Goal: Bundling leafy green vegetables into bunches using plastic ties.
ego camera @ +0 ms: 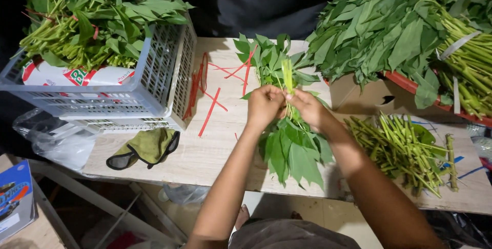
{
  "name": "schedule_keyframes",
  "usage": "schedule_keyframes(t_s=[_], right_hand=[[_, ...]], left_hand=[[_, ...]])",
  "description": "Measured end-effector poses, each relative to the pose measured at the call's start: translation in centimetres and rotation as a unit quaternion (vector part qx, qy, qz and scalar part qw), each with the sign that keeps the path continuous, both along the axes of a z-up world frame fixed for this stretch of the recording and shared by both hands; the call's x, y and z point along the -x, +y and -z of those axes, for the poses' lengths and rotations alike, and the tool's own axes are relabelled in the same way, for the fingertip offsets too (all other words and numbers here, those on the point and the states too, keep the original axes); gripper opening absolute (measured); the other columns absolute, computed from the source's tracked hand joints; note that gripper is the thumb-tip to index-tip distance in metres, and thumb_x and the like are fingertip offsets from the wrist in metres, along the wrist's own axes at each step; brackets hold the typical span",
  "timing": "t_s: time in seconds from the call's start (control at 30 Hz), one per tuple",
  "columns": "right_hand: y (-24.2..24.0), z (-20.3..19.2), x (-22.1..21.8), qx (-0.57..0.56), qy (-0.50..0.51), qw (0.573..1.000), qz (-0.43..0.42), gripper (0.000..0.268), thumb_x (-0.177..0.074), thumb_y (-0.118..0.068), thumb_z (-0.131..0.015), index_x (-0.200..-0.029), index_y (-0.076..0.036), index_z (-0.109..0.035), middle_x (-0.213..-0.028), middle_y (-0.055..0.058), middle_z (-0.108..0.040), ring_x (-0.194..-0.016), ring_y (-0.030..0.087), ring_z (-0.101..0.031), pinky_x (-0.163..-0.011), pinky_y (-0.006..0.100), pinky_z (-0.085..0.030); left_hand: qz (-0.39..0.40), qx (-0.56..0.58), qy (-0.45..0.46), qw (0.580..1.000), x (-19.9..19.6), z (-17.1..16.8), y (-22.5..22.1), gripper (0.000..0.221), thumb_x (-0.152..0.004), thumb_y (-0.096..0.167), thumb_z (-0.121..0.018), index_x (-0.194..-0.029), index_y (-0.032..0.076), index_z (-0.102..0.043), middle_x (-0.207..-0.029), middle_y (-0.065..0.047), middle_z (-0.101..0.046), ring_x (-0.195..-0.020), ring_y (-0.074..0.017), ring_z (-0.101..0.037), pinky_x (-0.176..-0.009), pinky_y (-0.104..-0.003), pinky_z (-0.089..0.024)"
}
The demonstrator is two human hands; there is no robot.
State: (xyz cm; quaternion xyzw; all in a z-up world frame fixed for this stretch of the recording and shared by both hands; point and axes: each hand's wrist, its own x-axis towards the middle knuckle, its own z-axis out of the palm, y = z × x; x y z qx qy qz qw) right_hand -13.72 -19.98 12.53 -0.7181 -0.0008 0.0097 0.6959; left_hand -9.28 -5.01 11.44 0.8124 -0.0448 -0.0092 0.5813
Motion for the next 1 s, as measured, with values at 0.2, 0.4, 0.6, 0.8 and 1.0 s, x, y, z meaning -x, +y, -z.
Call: schedule_keyframes(t_s=[0.2,0.4,0.6,0.8,1.0], right_hand=[[-0.7,0.6,-1.0,0.007,-0.005,0.992,-0.124,0.021,-0.11,-0.015,-0.051,-0.101,-0.003,-0.066,-0.076,0.004,-0.064,-0.068,0.012,-0.06,-0.067,0.034,-0.058],[-3.0,2.8,-3.7,0.013,0.026,0.962,-0.27,0.018,-0.109,-0.012,-0.045,-0.103,0.0,-0.059,-0.065,0.006,-0.055,-0.049,0.019,-0.063,-0.053,0.038,-0.061],[-3.9,-0.1,-2.4,0.212,-0.079,0.946,-0.233,0.019,-0.107,-0.022,-0.053,-0.115,-0.006,-0.059,-0.068,0.008,-0.074,-0.06,0.017,-0.065,-0.065,0.032,-0.051],[-3.7,2.6,-0.3,0.348,-0.163,0.907,-0.174,0.035,-0.106,-0.018,-0.051,-0.135,0.001,-0.052,-0.079,0.015,-0.074,-0.069,0.029,-0.07,-0.069,0.042,-0.056],[-4.1,6.4,-0.7,0.426,-0.164,0.884,-0.1,0.029,-0.103,-0.021,-0.052,-0.128,-0.006,-0.056,-0.083,0.012,-0.073,-0.082,0.031,-0.074,-0.074,0.044,-0.059]], left_hand=[[0.086,0.313,0.06,0.944,-1.2,0.5,1.2,0.043,-0.08,0.001,-0.067,-0.121,-0.003,-0.055,-0.096,-0.011,-0.067,-0.062,-0.0096,-0.062,-0.054,-0.019,-0.052],[0.143,0.352,0.141,0.914,-1.8,-0.5,2.3,0.03,-0.086,0.008,-0.08,-0.108,-0.008,-0.068,-0.071,-0.011,-0.069,-0.058,-0.0124,-0.072,-0.058,-0.02,-0.063],[0.12,0.38,0.139,0.907,-3.8,1.5,1.8,0.03,-0.088,0.008,-0.081,-0.109,-0.01,-0.069,-0.084,-0.015,-0.073,-0.068,-0.0158,-0.076,-0.066,-0.025,-0.067],[0.081,0.409,0.162,0.894,-5.1,3.1,1.4,0.031,-0.088,0.009,-0.082,-0.108,-0.009,-0.068,-0.081,-0.017,-0.073,-0.069,-0.0203,-0.077,-0.068,-0.029,-0.068],[0.066,0.412,0.176,0.891,-4.4,3.3,0.7,0.033,-0.088,0.008,-0.081,-0.112,-0.009,-0.067,-0.086,-0.018,-0.073,-0.073,-0.023,-0.078,-0.071,-0.031,-0.068]])
